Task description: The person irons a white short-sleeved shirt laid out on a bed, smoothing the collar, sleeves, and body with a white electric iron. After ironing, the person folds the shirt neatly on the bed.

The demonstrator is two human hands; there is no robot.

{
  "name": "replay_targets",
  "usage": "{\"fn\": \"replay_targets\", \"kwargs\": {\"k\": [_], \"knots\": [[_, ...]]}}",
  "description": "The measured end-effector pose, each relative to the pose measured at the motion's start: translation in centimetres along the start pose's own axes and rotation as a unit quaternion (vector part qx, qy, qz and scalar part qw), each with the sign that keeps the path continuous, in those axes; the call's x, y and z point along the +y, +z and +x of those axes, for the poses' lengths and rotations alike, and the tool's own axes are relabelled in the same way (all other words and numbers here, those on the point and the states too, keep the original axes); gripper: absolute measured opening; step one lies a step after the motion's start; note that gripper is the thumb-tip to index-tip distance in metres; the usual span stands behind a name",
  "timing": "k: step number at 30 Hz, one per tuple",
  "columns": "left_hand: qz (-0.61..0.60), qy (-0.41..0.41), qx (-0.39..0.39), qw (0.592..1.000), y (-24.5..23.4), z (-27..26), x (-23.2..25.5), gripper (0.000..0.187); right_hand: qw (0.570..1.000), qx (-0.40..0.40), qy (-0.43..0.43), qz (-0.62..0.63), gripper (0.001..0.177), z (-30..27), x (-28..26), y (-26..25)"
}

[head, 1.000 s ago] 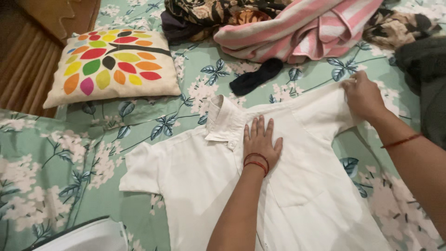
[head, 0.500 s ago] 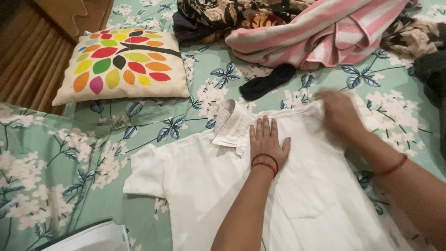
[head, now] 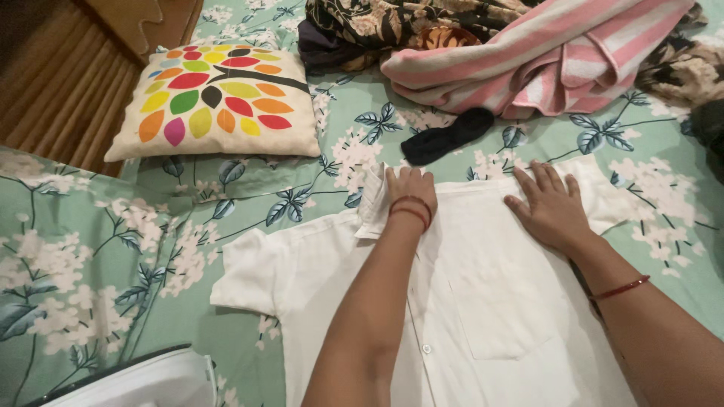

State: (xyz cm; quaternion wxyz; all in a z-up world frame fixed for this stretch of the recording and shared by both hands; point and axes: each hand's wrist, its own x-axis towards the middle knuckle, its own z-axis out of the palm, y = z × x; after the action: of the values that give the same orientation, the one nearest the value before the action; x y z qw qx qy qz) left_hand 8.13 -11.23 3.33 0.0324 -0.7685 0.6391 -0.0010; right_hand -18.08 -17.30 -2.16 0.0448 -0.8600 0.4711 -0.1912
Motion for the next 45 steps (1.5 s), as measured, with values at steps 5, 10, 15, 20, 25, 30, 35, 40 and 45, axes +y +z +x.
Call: {"fn": "replay_targets", "kwargs": {"k": [5,10,15,20,25,30,35,40,45], "knots": [[0.001,-0.014,-0.105,0.994,-3.7,1.7,-1.2,0.051,1.000,-0.001,0.010,-0.006,0.072,0.2,-0.2,0.0],[0.016,-0.033,-0.093,0.995,-4.8,2.2,-1.5,0.030,1.000,0.010,0.012,-0.007,0.074,0.0,-0.5,0.1],[0.082,-0.068,0.097,0.990,-1.1,1.4,0.2,0.029,1.000,0.023,0.018,-0.005,0.075,0.5,-0.5,-0.3],[-0.120,0.011,0.113,0.986,3.5,-3.4,7.8,0.036,0.999,0.026,-0.020,0.004,0.069,-0.6,-1.7,-0.3],[-0.165,0.067,0.097,0.979,5.2,-9.1,7.6,0.086,0.984,-0.019,-0.175,-0.007,0.068,-3.3,-2.2,0.6],[-0.157,0.019,0.064,0.985,3.7,-7.1,5.2,0.084,0.998,0.015,-0.023,-0.055,0.073,-1.6,2.2,-2.2],[-0.132,-0.002,0.110,0.985,4.3,-8.9,6.9,0.079,1.000,-0.001,-0.027,-0.002,0.062,-5.3,-2.1,-2.0],[-0.200,0.017,0.046,0.979,5.4,-19.4,6.5,0.081,0.990,-0.052,-0.128,0.021,0.067,-11.8,-7.6,-2.7],[-0.160,0.030,0.017,0.986,4.7,-27.1,6.8,0.088,0.996,-0.074,-0.038,-0.031,0.067,-12.6,-7.8,-4.9]]}}
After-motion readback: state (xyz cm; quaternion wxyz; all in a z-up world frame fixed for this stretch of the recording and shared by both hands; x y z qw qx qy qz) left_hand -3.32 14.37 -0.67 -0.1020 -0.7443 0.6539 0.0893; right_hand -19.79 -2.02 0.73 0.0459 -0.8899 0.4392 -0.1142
